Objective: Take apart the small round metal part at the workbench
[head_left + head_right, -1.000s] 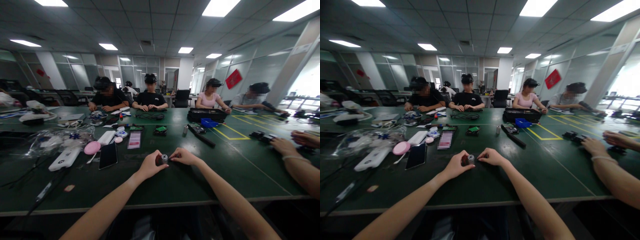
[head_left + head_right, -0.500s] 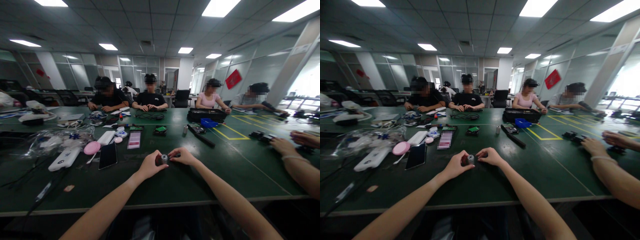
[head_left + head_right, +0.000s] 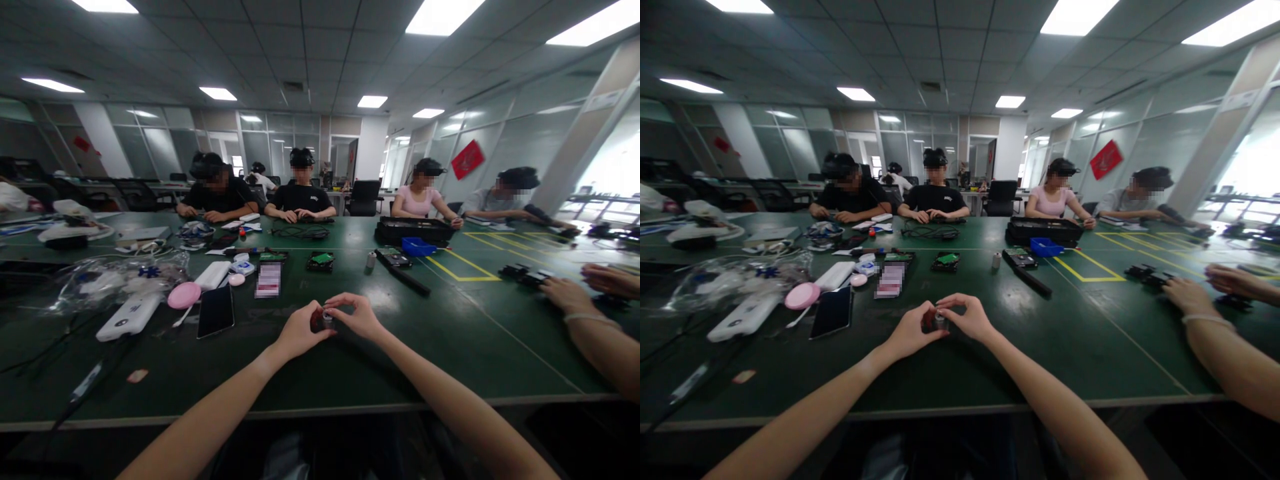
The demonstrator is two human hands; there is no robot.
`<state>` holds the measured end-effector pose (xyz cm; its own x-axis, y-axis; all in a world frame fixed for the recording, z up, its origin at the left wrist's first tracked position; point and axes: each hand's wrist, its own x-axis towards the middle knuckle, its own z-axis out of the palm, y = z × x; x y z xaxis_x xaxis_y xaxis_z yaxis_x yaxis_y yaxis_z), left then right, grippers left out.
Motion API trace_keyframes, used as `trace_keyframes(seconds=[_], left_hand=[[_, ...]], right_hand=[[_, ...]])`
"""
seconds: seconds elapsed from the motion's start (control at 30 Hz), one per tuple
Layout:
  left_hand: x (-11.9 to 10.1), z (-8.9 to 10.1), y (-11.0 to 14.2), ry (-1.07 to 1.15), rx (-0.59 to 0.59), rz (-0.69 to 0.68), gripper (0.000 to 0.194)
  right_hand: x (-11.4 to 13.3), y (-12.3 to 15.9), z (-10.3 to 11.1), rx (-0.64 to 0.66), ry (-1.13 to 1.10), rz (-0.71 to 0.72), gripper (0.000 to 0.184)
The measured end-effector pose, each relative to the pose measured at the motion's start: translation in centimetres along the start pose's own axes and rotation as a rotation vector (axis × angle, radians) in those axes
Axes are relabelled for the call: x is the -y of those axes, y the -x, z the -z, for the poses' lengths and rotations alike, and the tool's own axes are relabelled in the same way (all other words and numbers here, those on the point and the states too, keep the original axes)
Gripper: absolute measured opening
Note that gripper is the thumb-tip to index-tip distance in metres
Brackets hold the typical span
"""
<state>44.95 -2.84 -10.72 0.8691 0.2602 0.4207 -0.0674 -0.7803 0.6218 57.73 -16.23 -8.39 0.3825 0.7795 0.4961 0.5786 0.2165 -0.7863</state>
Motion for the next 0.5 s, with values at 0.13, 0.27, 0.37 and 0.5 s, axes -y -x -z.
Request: trace_keyframes(seconds=[0.13, 0.27, 0.37, 0.5], left_hand=[[-0.05, 0.01, -0.02, 0.019, 0.002, -0.017, 0.036], [0.02, -0.04, -0.02, 0.020, -0.001, -0.016, 0.036], [0.13, -0.06, -0.02, 0.007, -0.002, -0.004, 0.037], [0.19, -0.04, -0.02, 0.019, 0.005, -0.010, 0.036]], right_hand=[[-0.47, 0.03, -0.08, -0.020, 0.008, 0.008, 0.022], [-0.61, 0.11, -0.21, -0.037, 0.000, 0.012, 0.024], [-0.49, 0.10, -0.28, -0.047, -0.018, 0.018, 0.024], [-0.44, 0.09, -0.30, -0.031, -0.061, 0.023, 0.026]])
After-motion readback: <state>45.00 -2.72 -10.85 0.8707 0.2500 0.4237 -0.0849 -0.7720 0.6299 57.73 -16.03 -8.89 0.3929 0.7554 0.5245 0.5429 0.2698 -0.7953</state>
